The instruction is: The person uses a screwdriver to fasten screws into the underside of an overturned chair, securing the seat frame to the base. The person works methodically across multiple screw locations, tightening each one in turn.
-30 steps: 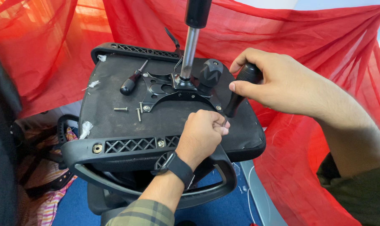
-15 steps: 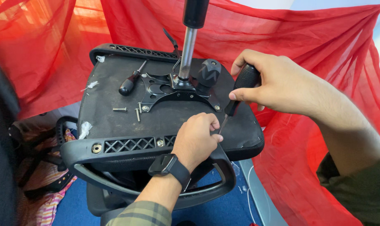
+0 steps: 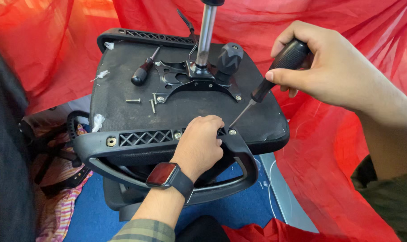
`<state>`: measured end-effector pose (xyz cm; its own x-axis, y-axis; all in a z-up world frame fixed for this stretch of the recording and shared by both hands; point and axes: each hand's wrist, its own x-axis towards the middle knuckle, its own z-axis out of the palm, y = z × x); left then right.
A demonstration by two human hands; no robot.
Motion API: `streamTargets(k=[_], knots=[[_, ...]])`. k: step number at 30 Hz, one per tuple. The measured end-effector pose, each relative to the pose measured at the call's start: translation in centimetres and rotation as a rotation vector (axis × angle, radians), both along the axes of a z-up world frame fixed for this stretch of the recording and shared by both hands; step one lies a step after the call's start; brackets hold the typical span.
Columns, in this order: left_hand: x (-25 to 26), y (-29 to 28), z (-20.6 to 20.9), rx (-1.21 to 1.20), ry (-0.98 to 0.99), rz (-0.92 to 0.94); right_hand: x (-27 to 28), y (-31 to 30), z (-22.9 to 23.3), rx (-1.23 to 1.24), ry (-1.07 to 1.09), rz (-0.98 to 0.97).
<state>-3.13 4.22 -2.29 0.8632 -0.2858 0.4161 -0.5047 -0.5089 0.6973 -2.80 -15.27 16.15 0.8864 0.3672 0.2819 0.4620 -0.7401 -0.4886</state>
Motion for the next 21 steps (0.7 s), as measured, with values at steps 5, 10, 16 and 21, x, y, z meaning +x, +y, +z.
streamTargets(k=[5,10,16,21], knots=[[0.3,-0.1,-0.4,-0.013,-0.054,-0.001,-0.5,0.0,-0.8,-0.007,0.040,-0.035],[0.8,-0.1,-0.4,-0.002,-0.022,-0.002,-0.4,-0.2,-0.4,-0.062,-0.011,-0.026],[0.9,0.0,-0.3,0.039,-0.001,-0.013,-0.3,0.0,0.0,-0.116,0.052,-0.047],[0.7,-0.2,0.0,0.107,-0.024,-0.023,-0.4,0.3,0.4,-0.135,0.082,0.024]])
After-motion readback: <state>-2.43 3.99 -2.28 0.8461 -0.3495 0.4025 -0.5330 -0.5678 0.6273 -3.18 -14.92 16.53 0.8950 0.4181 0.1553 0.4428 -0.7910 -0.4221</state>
